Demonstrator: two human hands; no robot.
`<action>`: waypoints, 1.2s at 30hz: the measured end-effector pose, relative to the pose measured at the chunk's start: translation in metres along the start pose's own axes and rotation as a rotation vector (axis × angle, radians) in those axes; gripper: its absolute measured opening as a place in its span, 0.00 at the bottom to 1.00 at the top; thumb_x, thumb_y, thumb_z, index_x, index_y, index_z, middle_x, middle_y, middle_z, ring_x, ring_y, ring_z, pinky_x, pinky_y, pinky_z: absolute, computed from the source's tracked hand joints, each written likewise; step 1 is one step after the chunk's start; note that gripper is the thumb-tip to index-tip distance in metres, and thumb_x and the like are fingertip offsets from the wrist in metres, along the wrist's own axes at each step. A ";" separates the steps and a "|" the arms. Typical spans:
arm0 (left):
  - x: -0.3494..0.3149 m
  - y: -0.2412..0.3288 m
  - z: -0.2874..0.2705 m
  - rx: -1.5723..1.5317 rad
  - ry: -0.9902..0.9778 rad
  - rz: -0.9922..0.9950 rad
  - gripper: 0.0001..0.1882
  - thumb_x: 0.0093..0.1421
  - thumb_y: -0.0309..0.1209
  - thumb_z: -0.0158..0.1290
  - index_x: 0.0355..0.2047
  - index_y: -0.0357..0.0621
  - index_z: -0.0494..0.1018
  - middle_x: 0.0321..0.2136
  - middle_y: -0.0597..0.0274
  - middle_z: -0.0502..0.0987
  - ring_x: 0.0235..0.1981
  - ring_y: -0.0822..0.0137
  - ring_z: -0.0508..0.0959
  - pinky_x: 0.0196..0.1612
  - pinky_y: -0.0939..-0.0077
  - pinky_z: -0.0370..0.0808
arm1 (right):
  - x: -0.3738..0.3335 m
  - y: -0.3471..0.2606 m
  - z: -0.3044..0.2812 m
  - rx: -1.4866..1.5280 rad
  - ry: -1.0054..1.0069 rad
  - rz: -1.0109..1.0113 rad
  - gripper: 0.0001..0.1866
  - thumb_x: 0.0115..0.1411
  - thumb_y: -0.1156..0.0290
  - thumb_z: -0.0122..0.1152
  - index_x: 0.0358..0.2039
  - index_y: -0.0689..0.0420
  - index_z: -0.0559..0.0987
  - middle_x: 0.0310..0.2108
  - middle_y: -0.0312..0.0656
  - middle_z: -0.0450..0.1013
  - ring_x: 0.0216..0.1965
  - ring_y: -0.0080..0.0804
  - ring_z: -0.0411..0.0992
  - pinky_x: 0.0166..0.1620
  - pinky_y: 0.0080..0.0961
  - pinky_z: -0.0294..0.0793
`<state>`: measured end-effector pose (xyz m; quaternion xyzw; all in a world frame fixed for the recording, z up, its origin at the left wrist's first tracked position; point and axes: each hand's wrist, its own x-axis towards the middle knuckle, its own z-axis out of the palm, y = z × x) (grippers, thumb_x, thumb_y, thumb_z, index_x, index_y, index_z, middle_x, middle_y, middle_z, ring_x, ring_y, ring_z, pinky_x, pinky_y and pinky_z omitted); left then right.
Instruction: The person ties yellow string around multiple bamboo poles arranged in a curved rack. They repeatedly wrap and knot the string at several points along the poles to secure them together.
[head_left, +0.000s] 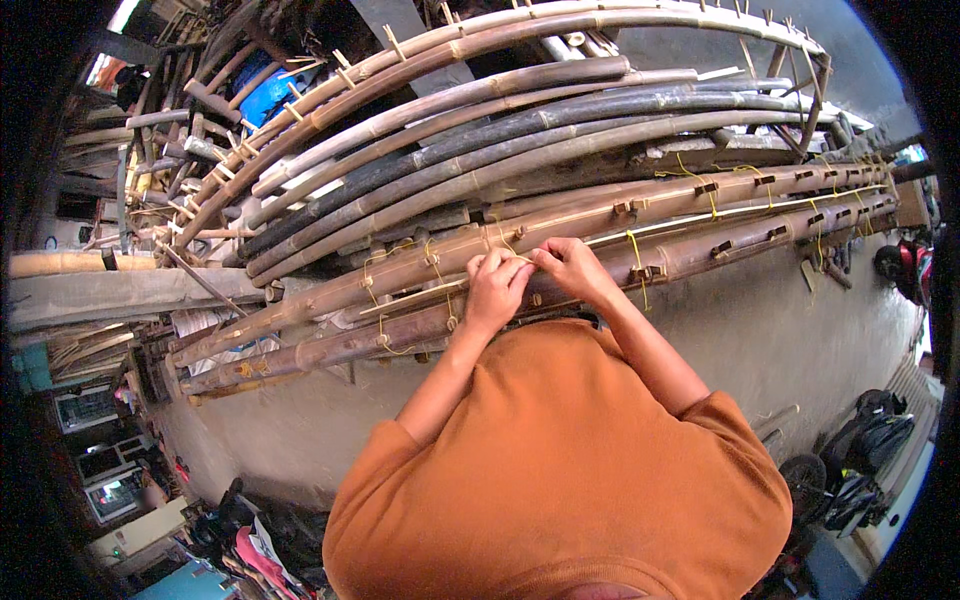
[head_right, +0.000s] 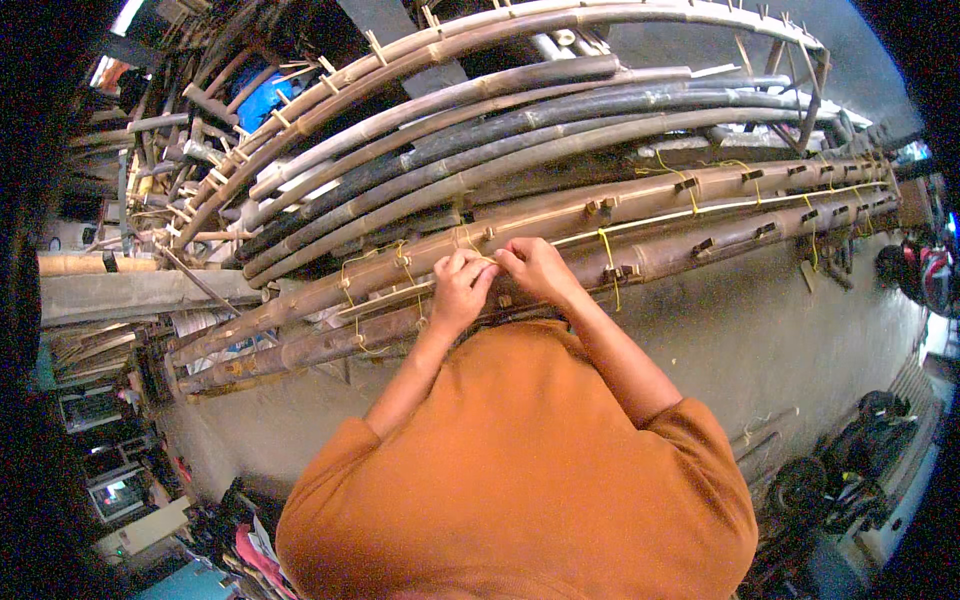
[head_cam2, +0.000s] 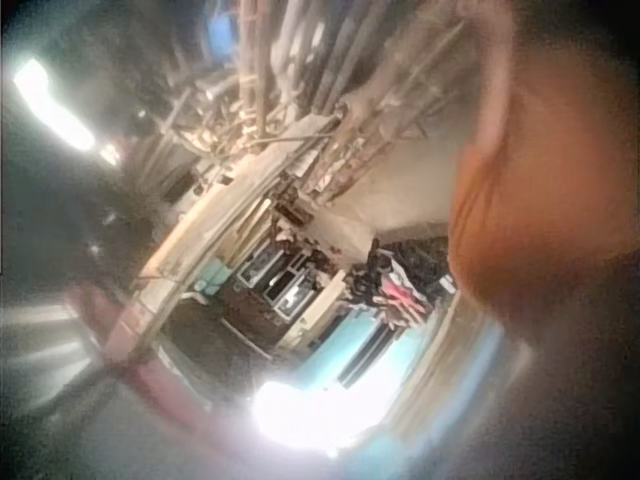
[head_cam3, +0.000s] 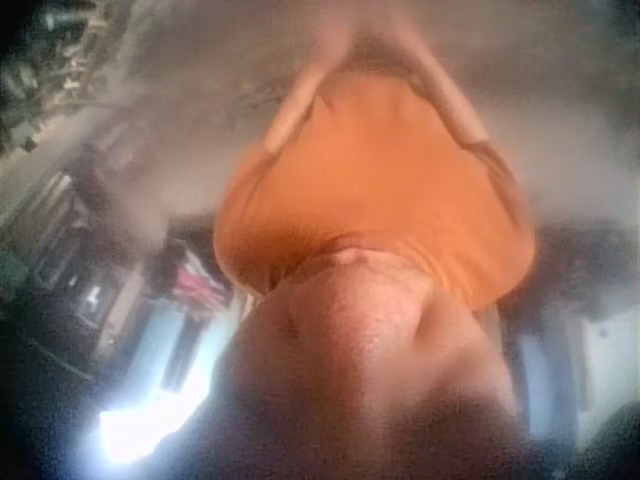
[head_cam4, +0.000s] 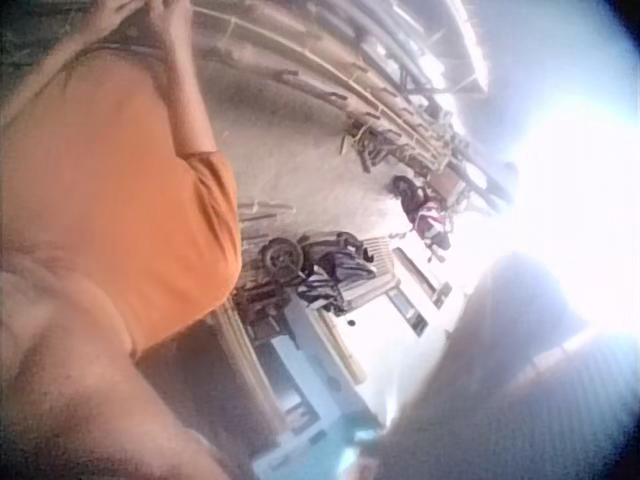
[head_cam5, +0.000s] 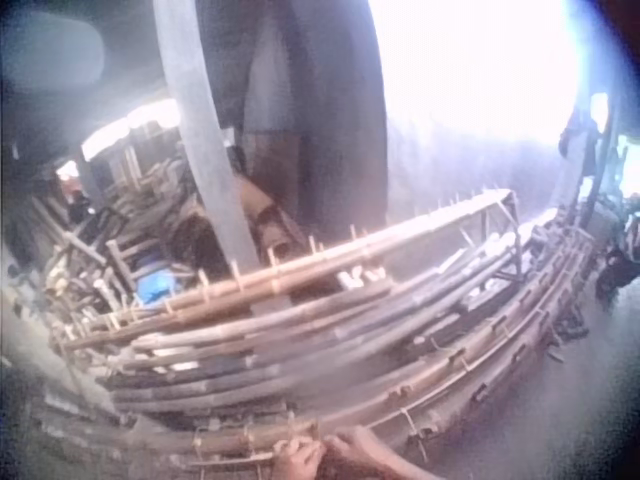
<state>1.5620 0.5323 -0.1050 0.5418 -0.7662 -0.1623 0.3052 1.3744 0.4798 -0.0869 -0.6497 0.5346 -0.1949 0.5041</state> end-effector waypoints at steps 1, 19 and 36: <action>0.002 -0.004 -0.003 -0.150 0.025 -0.029 0.10 0.63 0.33 0.58 0.41 0.40 0.80 0.40 0.59 0.77 0.44 0.65 0.76 0.51 0.66 0.68 | -0.005 0.000 -0.002 -0.021 0.051 -0.022 0.18 0.63 0.57 0.60 0.33 0.62 0.82 0.28 0.58 0.77 0.35 0.52 0.79 0.39 0.45 0.75; 0.103 -0.111 -0.052 -1.493 0.135 -0.896 0.19 0.71 0.41 0.50 0.22 0.54 0.61 0.14 0.77 0.55 0.14 0.78 0.57 0.24 0.73 0.63 | -0.034 0.036 -0.026 -0.220 -0.173 -0.435 0.28 0.71 0.54 0.51 0.16 0.58 0.66 0.15 0.47 0.66 0.20 0.48 0.60 0.43 0.40 0.65; 0.095 -0.112 -0.091 -0.087 -0.127 -0.467 0.19 0.71 0.42 0.51 0.27 0.42 0.72 0.24 0.65 0.76 0.27 0.74 0.76 0.36 0.75 0.76 | -0.059 -0.005 -0.048 0.060 0.023 -0.434 0.15 0.66 0.66 0.59 0.26 0.63 0.76 0.38 0.49 0.76 0.40 0.39 0.74 0.45 0.33 0.73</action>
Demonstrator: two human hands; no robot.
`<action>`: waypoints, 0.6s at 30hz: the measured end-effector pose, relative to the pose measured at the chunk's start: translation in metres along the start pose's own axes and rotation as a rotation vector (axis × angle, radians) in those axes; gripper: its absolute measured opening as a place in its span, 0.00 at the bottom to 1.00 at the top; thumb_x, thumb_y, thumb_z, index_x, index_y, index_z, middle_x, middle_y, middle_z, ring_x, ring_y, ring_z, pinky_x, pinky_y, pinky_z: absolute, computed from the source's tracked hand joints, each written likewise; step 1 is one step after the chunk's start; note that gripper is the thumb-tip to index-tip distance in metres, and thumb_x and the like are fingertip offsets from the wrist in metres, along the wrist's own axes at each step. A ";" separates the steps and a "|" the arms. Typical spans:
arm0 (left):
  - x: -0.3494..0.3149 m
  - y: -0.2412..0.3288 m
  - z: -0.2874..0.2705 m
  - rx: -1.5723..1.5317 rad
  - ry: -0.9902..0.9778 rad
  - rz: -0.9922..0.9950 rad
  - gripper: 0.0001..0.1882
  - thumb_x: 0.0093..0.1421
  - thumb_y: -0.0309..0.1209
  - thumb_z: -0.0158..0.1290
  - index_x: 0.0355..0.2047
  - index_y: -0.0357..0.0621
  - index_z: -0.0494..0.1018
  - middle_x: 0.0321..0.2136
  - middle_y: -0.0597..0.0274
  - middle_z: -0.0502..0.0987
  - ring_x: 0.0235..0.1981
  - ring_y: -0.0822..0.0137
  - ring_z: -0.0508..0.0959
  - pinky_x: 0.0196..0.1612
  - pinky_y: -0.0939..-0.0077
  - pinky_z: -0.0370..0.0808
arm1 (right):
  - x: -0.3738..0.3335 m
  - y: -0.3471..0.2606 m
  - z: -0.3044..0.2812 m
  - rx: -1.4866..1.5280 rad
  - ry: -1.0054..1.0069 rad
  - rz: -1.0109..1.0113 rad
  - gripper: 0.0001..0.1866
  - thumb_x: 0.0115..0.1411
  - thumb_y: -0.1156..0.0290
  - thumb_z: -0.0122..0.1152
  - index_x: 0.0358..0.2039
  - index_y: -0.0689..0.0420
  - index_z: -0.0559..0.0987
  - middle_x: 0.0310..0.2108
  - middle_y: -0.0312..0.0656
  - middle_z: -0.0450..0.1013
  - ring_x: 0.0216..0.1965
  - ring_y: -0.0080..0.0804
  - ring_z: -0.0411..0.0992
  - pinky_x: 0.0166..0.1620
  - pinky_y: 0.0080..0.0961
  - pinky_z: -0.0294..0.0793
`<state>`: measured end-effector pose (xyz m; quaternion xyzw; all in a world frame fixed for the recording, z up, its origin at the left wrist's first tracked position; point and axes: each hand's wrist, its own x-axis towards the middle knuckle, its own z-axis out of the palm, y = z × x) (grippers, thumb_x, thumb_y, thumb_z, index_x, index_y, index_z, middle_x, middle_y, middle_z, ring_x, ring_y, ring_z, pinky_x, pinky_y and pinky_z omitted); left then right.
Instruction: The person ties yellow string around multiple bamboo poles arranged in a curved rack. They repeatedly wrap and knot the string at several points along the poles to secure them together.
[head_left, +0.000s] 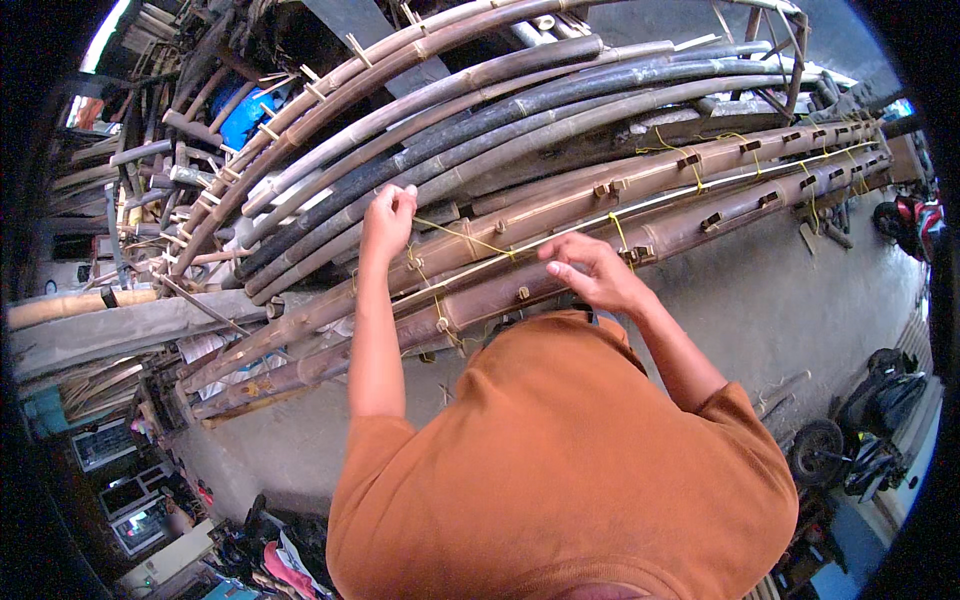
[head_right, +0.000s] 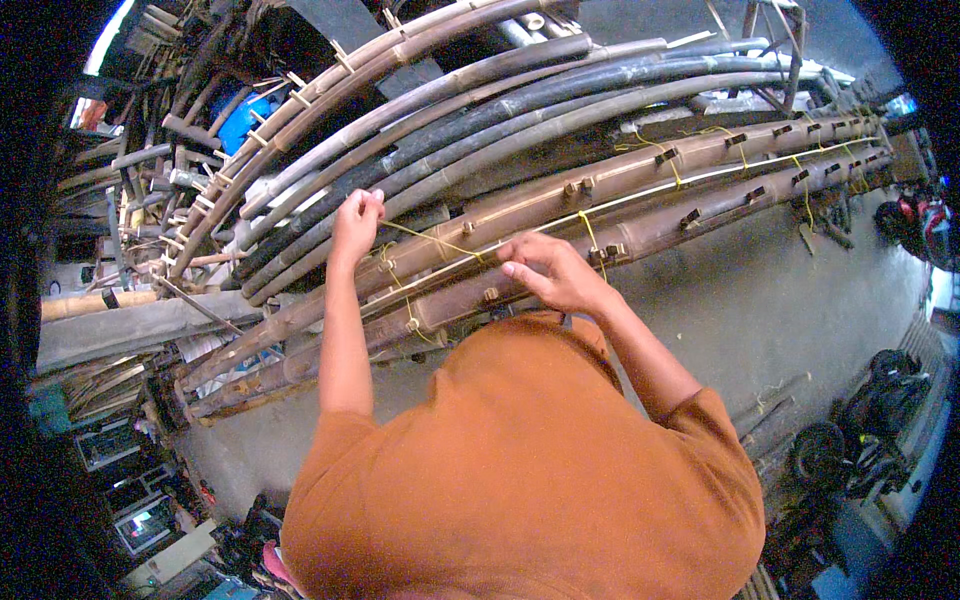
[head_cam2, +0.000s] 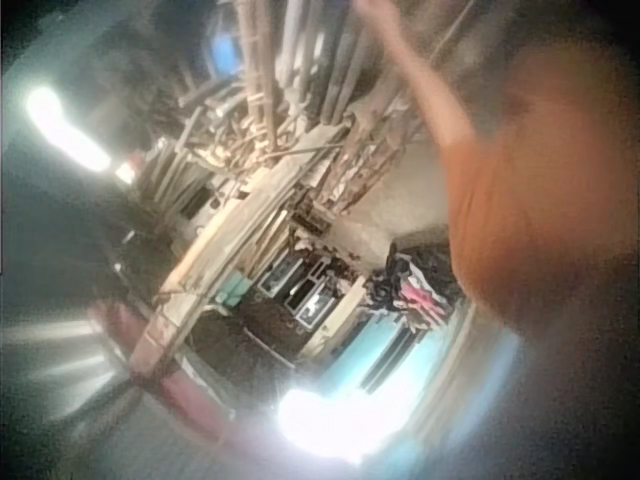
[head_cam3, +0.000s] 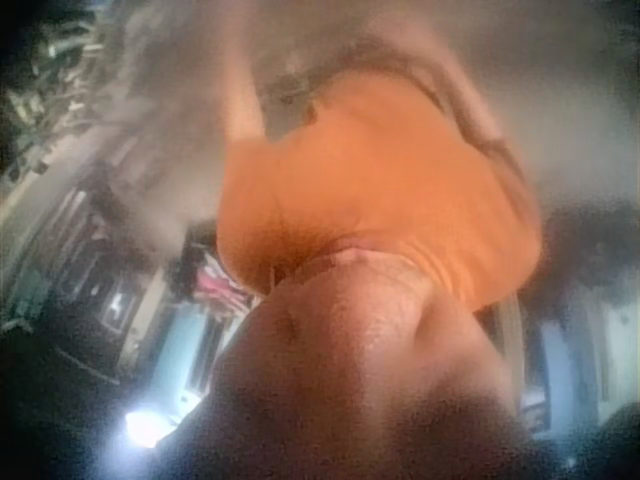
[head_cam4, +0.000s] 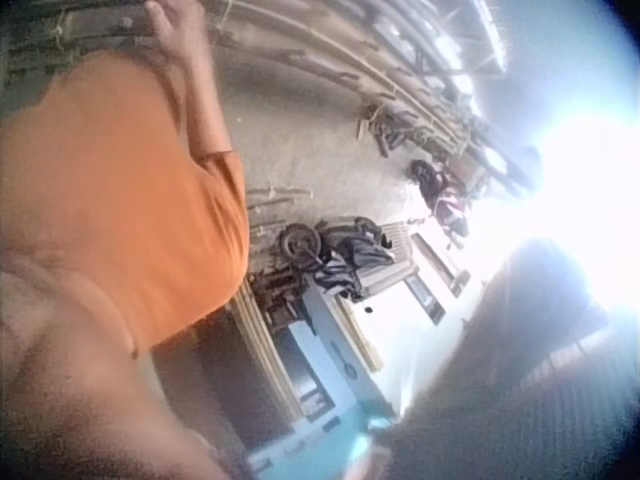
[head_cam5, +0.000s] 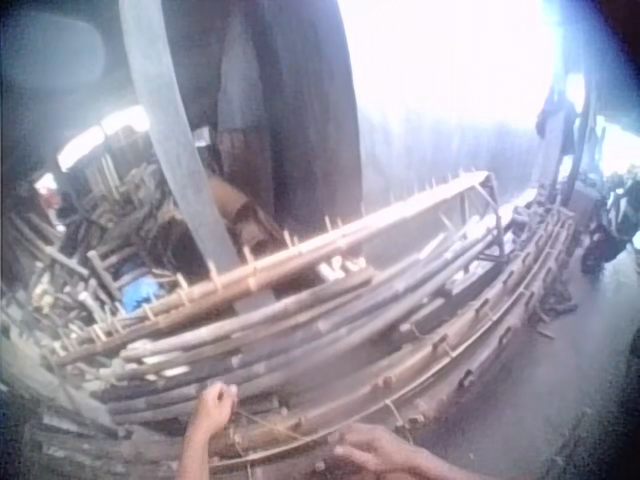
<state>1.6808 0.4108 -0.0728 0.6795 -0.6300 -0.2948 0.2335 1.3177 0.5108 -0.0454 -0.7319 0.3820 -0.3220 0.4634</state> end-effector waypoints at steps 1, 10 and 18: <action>-0.013 0.010 -0.002 -0.117 -0.052 0.083 0.18 0.71 0.41 0.51 0.29 0.40 0.73 0.27 0.64 0.78 0.30 0.72 0.77 0.39 0.73 0.76 | 0.006 -0.013 -0.007 -0.004 0.043 -0.073 0.13 0.66 0.67 0.59 0.29 0.63 0.77 0.44 0.48 0.75 0.46 0.38 0.74 0.48 0.32 0.73; -0.098 0.116 0.049 -0.876 -0.472 0.259 0.16 0.73 0.38 0.46 0.36 0.37 0.75 0.36 0.61 0.78 0.40 0.71 0.76 0.50 0.72 0.74 | 0.059 -0.050 -0.017 0.081 0.047 -0.164 0.12 0.68 0.69 0.55 0.48 0.60 0.80 0.51 0.48 0.75 0.50 0.37 0.75 0.54 0.32 0.72; -0.085 0.111 0.033 -1.408 -0.419 0.099 0.14 0.73 0.35 0.44 0.29 0.45 0.66 0.27 0.62 0.73 0.35 0.67 0.76 0.51 0.66 0.75 | 0.053 0.013 0.040 -0.175 -0.184 0.006 0.17 0.63 0.69 0.61 0.52 0.59 0.78 0.42 0.55 0.77 0.45 0.53 0.77 0.48 0.41 0.76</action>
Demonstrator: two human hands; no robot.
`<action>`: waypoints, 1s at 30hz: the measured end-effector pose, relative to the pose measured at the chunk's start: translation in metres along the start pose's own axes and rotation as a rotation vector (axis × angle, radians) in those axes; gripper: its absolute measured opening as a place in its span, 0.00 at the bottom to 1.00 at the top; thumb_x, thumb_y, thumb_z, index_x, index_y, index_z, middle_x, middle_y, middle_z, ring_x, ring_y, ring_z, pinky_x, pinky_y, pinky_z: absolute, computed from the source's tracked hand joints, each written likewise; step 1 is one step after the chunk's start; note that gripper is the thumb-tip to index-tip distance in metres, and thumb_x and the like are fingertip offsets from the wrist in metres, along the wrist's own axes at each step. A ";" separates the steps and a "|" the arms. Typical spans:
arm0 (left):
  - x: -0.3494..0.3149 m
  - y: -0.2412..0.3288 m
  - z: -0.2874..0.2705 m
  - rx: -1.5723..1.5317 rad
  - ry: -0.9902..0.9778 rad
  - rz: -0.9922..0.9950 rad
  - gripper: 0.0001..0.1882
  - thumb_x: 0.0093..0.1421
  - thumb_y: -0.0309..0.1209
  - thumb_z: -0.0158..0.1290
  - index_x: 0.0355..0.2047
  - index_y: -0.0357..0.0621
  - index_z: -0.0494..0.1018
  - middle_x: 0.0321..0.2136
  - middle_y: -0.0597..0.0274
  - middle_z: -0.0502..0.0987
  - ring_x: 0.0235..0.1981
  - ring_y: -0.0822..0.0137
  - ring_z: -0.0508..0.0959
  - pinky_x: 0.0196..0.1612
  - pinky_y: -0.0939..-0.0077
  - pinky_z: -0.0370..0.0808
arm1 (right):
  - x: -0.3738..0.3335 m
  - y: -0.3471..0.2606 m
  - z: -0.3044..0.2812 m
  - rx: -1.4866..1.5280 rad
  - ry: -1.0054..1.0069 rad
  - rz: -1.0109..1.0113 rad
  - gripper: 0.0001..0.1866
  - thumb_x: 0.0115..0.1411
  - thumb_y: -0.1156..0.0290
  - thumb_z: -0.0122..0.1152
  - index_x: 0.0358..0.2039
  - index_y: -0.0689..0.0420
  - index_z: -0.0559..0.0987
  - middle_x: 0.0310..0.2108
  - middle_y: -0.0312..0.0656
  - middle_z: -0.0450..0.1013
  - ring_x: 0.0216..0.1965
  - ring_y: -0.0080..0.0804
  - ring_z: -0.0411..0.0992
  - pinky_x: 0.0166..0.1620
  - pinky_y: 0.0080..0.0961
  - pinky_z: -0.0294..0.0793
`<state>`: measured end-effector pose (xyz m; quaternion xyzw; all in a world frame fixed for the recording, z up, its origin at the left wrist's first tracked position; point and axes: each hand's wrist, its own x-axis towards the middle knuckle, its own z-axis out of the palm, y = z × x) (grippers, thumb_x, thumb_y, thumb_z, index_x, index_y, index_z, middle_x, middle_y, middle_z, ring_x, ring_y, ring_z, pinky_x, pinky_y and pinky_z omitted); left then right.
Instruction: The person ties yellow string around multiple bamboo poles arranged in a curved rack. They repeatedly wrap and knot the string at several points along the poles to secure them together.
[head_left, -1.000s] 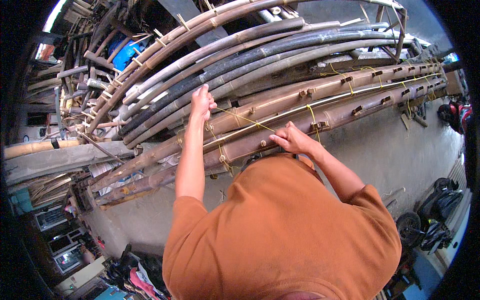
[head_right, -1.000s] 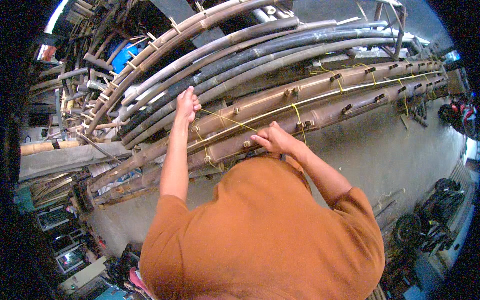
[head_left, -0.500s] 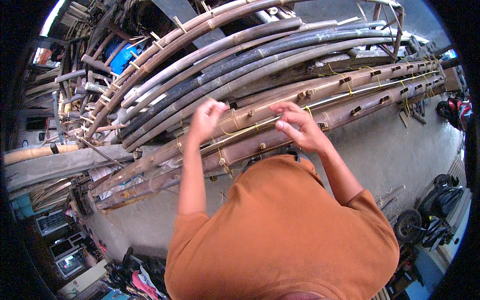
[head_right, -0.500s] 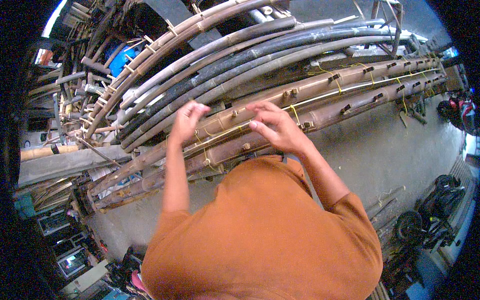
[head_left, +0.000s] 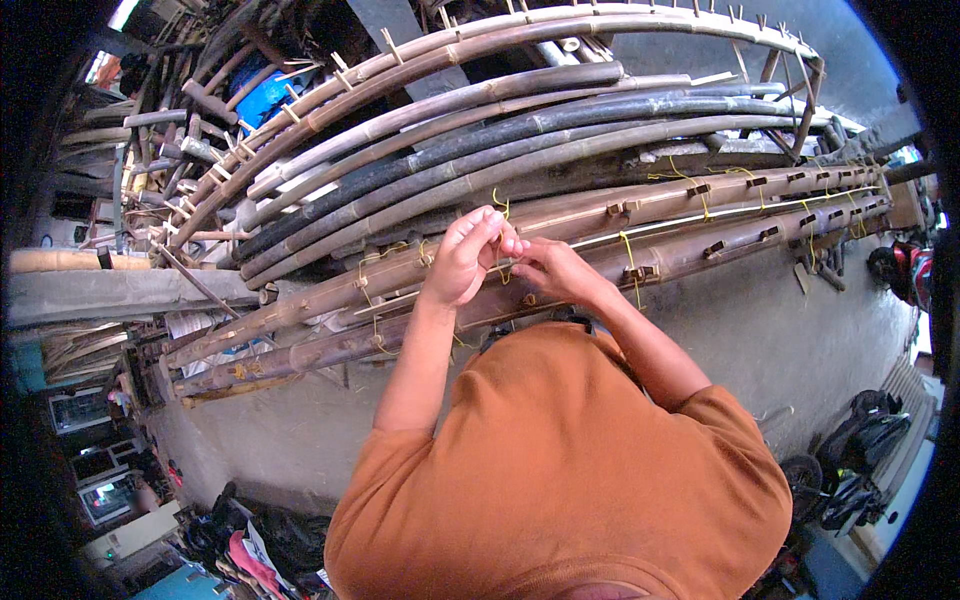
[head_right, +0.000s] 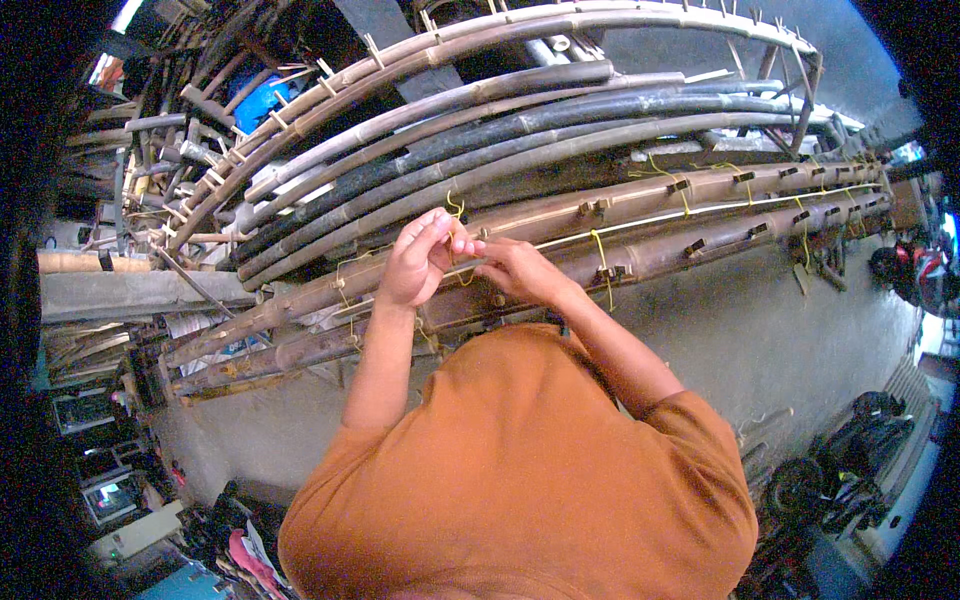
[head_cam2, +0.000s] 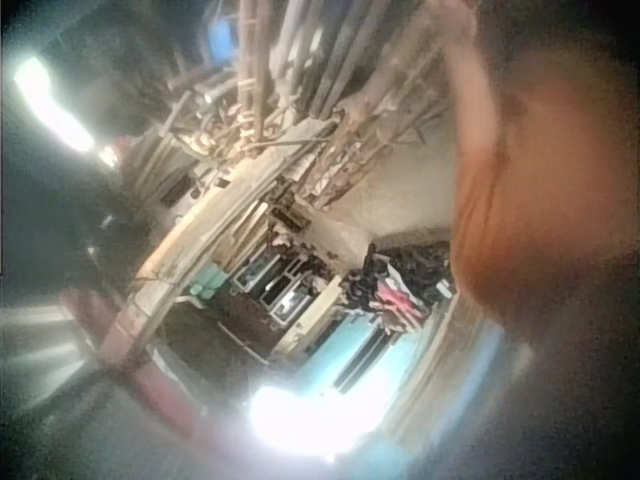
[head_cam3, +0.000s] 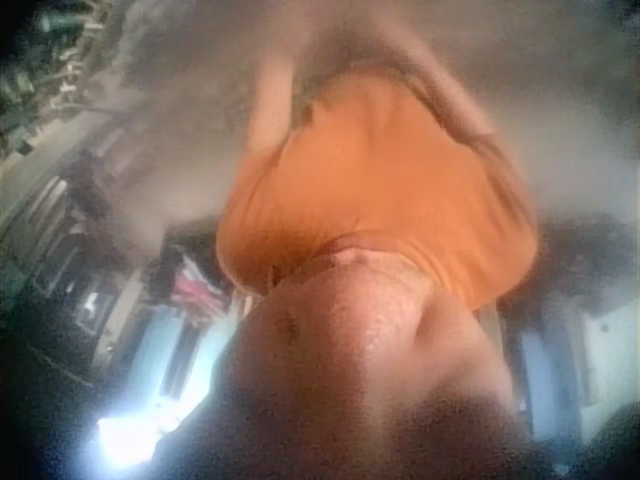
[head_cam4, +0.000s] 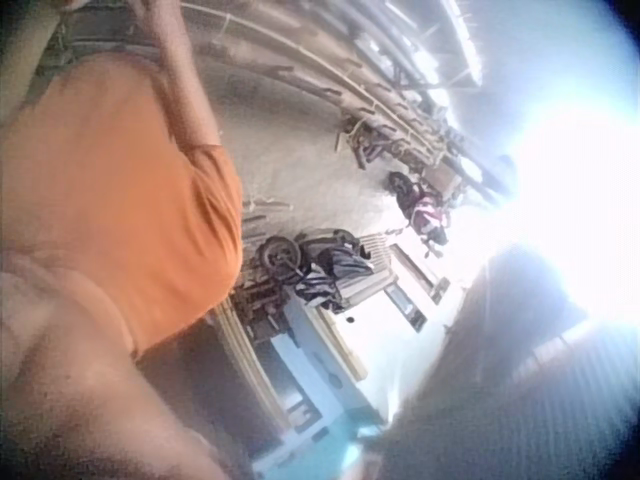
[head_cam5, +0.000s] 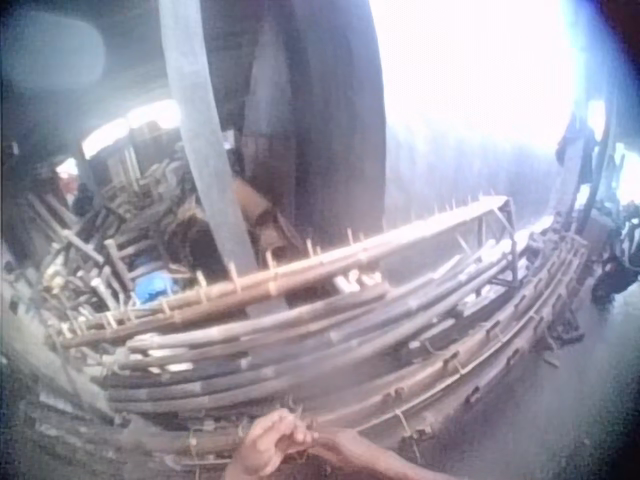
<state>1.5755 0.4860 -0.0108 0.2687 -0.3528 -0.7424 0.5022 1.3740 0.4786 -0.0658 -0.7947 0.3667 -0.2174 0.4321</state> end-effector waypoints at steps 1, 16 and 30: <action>0.003 -0.001 -0.001 0.005 0.010 0.016 0.14 0.73 0.34 0.44 0.29 0.45 0.66 0.27 0.62 0.73 0.34 0.66 0.76 0.52 0.64 0.76 | 0.003 0.001 0.006 0.005 0.011 -0.065 0.15 0.63 0.69 0.61 0.49 0.59 0.79 0.40 0.55 0.77 0.43 0.55 0.77 0.48 0.41 0.76; 0.010 -0.002 -0.047 1.426 0.884 0.666 0.25 0.66 0.32 0.56 0.59 0.35 0.63 0.53 0.43 0.68 0.50 0.54 0.72 0.55 0.59 0.69 | 0.007 0.023 0.011 0.327 0.123 0.179 0.14 0.68 0.65 0.59 0.46 0.62 0.82 0.37 0.43 0.80 0.38 0.30 0.75 0.43 0.30 0.76; -0.018 -0.095 -0.054 0.372 0.450 -0.066 0.07 0.70 0.33 0.51 0.41 0.43 0.74 0.31 0.67 0.78 0.27 0.76 0.74 0.32 0.80 0.73 | -0.012 0.009 0.002 -0.071 0.300 0.146 0.09 0.64 0.67 0.61 0.40 0.58 0.83 0.40 0.50 0.81 0.38 0.47 0.81 0.39 0.35 0.80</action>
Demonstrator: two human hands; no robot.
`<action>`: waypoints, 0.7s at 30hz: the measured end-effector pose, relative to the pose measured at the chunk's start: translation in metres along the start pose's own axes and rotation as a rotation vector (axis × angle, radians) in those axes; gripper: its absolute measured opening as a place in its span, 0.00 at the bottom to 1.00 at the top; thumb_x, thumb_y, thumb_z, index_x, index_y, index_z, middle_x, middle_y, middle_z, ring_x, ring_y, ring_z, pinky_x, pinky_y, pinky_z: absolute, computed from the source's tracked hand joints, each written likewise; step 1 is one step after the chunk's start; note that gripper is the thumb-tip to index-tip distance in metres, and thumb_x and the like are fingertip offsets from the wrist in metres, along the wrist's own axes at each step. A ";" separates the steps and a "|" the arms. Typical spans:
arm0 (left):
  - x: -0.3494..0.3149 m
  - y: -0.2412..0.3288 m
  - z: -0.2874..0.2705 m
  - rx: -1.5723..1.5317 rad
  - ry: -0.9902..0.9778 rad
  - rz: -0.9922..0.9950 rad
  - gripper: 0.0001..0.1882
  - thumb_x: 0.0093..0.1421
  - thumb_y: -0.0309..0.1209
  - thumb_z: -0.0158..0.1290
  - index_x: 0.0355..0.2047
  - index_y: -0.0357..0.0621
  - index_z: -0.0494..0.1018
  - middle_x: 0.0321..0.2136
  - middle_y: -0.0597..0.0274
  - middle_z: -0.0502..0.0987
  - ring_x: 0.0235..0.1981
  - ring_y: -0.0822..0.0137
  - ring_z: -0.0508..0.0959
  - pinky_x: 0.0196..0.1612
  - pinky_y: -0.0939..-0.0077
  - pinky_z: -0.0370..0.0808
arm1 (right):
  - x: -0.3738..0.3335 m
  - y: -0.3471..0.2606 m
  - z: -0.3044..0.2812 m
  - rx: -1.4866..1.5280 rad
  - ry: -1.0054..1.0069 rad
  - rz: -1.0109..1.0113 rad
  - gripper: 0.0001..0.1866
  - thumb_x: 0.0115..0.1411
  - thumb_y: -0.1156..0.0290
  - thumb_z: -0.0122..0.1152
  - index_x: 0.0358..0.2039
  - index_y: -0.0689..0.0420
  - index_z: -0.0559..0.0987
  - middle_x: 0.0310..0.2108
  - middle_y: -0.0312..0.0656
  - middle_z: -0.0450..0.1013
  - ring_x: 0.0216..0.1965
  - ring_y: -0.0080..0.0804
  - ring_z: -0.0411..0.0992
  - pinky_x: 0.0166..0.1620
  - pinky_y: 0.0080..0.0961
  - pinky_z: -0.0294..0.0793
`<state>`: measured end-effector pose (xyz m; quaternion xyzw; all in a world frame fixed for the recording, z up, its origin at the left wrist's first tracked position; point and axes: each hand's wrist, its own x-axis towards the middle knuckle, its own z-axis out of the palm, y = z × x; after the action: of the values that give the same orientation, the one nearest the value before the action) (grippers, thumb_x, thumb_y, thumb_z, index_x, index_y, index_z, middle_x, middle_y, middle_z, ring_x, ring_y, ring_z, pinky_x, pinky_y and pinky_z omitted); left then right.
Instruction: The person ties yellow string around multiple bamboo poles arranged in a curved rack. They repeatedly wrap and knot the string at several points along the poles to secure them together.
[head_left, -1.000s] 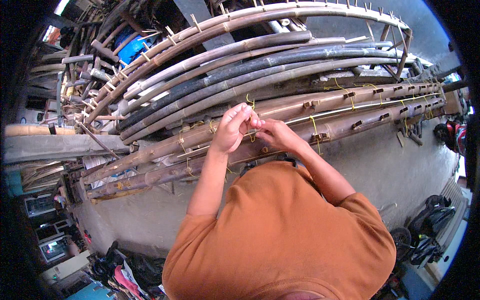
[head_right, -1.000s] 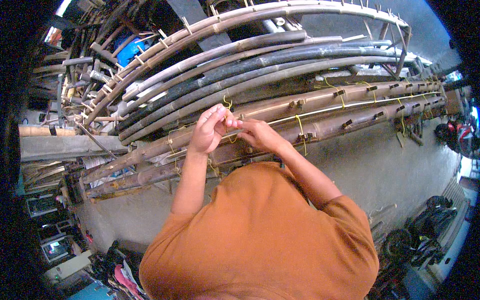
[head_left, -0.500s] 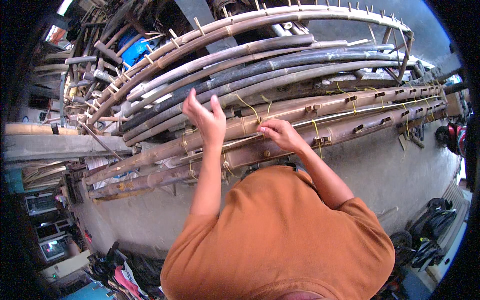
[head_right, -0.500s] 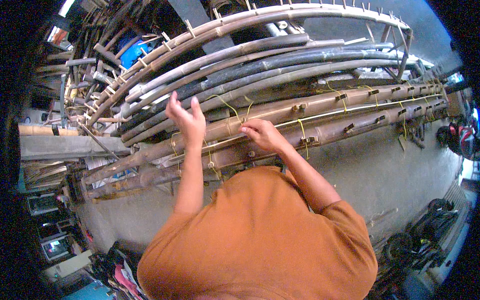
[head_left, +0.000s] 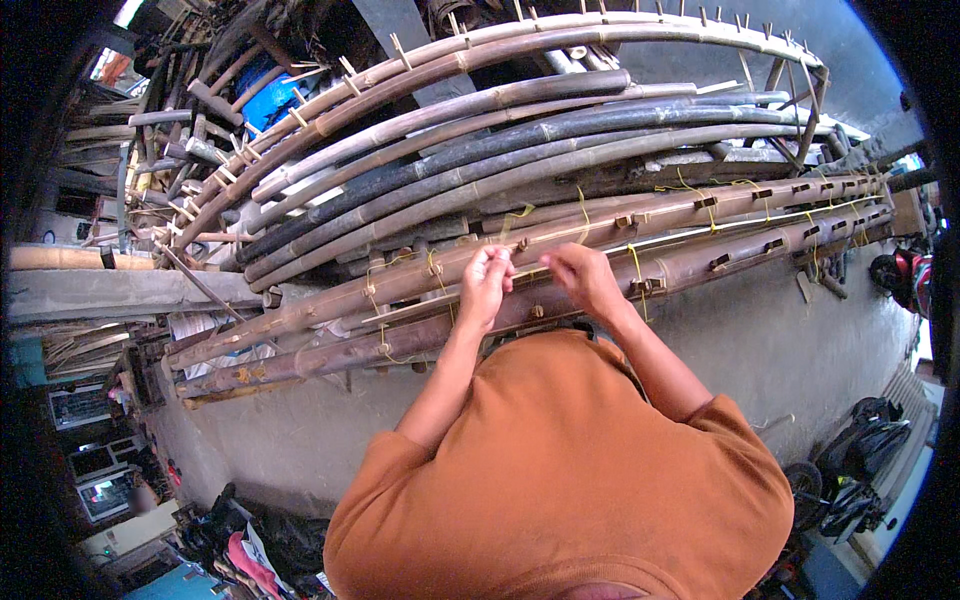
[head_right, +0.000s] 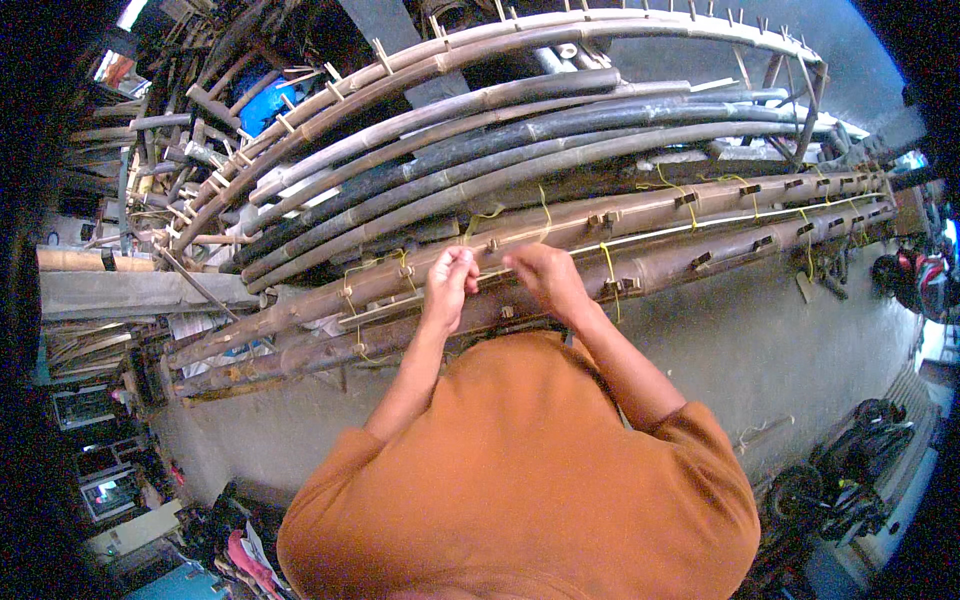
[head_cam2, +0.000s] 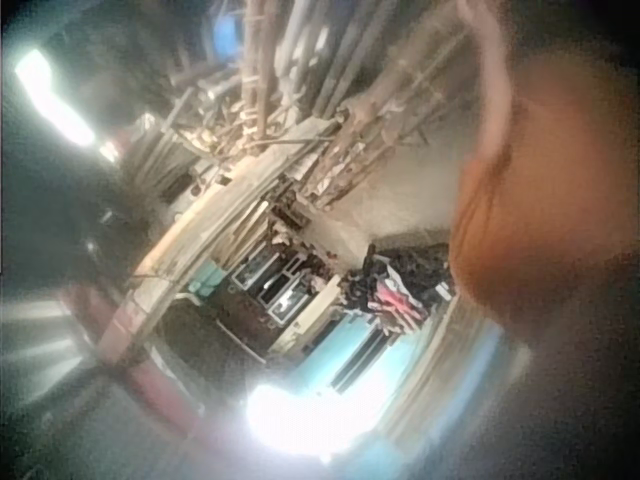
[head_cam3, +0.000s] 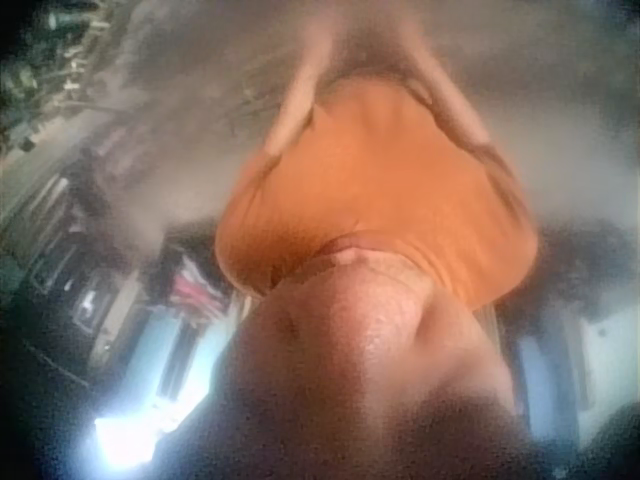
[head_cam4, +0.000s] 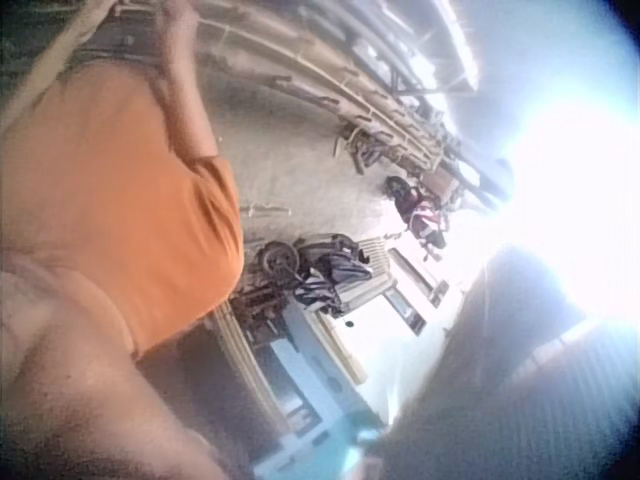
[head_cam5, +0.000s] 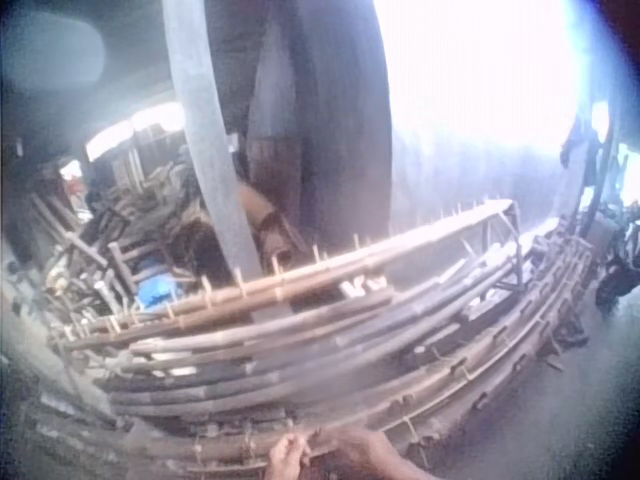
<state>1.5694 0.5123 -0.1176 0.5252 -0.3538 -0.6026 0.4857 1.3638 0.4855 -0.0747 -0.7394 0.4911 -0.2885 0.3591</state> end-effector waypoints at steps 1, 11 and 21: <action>0.000 0.005 -0.001 0.170 -0.092 0.015 0.06 0.70 0.32 0.51 0.41 0.43 0.73 0.29 0.68 0.77 0.26 0.77 0.73 0.32 0.81 0.72 | -0.003 -0.006 -0.003 -0.036 -0.006 -0.164 0.09 0.63 0.68 0.62 0.40 0.58 0.83 0.40 0.49 0.80 0.35 0.46 0.80 0.37 0.35 0.79; -0.038 0.029 0.007 0.841 -0.252 0.445 0.09 0.64 0.28 0.55 0.40 0.34 0.73 0.34 0.56 0.75 0.34 0.64 0.76 0.40 0.71 0.74 | 0.001 -0.018 -0.004 0.464 -0.011 0.257 0.11 0.62 0.67 0.64 0.39 0.61 0.79 0.32 0.47 0.80 0.31 0.42 0.80 0.36 0.34 0.77; -0.035 0.002 0.017 0.943 -0.085 0.570 0.21 0.62 0.29 0.59 0.54 0.35 0.73 0.41 0.47 0.71 0.39 0.50 0.76 0.43 0.61 0.76 | 0.001 0.002 0.008 0.173 -0.206 0.263 0.17 0.66 0.59 0.58 0.39 0.62 0.82 0.29 0.54 0.79 0.30 0.40 0.77 0.37 0.36 0.74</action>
<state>1.5520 0.5442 -0.1019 0.5443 -0.7328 -0.2442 0.3271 1.3692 0.4862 -0.0803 -0.6609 0.5174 -0.2028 0.5044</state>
